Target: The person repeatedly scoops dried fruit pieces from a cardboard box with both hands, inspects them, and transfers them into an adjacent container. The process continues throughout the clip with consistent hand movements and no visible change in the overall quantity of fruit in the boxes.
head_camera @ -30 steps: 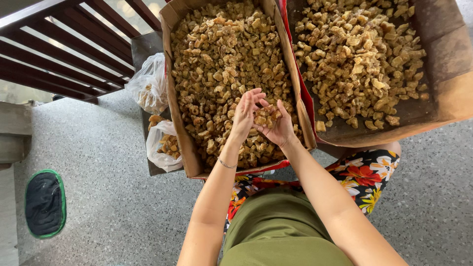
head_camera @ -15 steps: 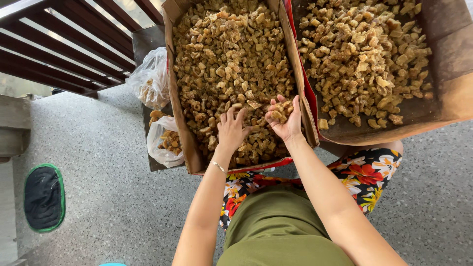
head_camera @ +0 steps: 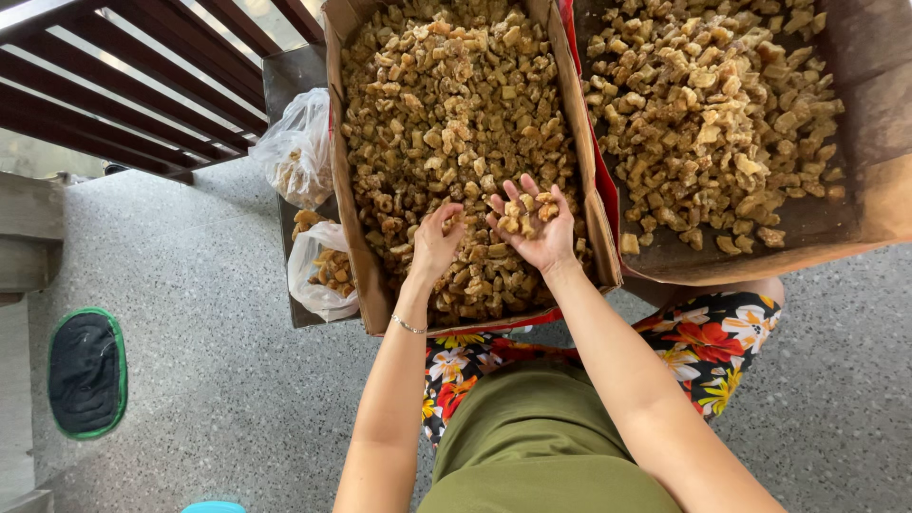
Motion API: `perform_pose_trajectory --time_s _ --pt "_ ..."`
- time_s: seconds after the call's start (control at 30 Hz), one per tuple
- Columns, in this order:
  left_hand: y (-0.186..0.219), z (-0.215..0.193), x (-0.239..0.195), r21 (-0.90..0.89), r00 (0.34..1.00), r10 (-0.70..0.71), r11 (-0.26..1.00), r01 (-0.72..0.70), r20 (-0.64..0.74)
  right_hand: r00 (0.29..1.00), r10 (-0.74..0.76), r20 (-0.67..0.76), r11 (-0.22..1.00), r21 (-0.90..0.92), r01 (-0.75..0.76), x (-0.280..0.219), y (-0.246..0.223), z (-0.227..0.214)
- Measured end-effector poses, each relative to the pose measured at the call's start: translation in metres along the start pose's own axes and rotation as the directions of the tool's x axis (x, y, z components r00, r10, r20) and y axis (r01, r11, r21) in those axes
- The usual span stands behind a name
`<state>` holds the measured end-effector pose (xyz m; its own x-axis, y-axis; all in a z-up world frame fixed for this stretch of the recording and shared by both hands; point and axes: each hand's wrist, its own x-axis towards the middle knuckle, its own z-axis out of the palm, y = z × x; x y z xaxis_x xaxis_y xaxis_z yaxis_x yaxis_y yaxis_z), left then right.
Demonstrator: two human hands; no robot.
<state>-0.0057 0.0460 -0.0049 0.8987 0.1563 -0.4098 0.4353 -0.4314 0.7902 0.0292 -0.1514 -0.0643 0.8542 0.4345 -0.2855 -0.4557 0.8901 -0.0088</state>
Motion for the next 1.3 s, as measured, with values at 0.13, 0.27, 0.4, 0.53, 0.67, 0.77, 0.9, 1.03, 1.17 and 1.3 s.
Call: perform_pose_trajectory --time_s 0.13,0.27,0.4,0.53,0.67,0.77,0.9,1.03,1.17,1.3 --pt "0.043 0.001 -0.006 0.050 0.955 0.247 0.965 -0.258 0.167 0.969 0.038 -0.246 0.996 -0.070 -0.057 -0.005 0.001 0.008" --pt "0.061 0.020 -0.009 0.091 0.875 0.345 0.914 -0.396 0.339 0.990 0.065 -0.124 0.986 -0.143 -0.082 -0.001 0.001 -0.006" --pt "0.055 0.028 0.000 0.149 0.729 0.647 0.716 -0.682 0.224 0.997 0.036 -0.073 0.980 -0.193 -0.050 0.001 -0.004 -0.021" --pt "0.053 0.025 0.000 -0.005 0.959 0.169 0.985 -0.172 0.227 0.994 0.057 -0.098 0.980 -0.185 -0.074 -0.001 -0.005 -0.018" --pt "0.048 0.028 0.005 0.000 0.939 0.240 0.969 -0.248 0.245 0.984 0.084 -0.158 0.973 -0.199 -0.116 -0.001 -0.004 -0.020" --pt "0.040 0.032 0.012 0.085 0.886 0.434 0.888 -0.451 0.163 0.993 0.088 -0.080 0.973 -0.207 -0.103 -0.002 -0.005 -0.024" --pt "0.039 0.025 0.021 -0.007 0.970 0.184 0.983 -0.185 0.157 0.992 0.087 -0.086 0.983 -0.157 -0.099 -0.001 -0.004 -0.021" --pt "0.026 0.011 0.024 -0.276 0.994 0.056 0.961 -0.029 0.090 0.992 0.077 -0.097 0.989 -0.120 -0.088 -0.002 -0.004 -0.015" --pt "0.015 0.007 0.031 -0.712 0.991 0.039 0.699 0.066 0.130 0.993 0.065 -0.103 0.993 -0.090 -0.074 -0.002 -0.004 -0.014" --pt "0.026 0.008 0.029 -0.792 0.974 0.133 0.607 0.068 0.185 0.991 0.099 -0.093 0.988 -0.111 -0.109 -0.002 -0.005 -0.009"
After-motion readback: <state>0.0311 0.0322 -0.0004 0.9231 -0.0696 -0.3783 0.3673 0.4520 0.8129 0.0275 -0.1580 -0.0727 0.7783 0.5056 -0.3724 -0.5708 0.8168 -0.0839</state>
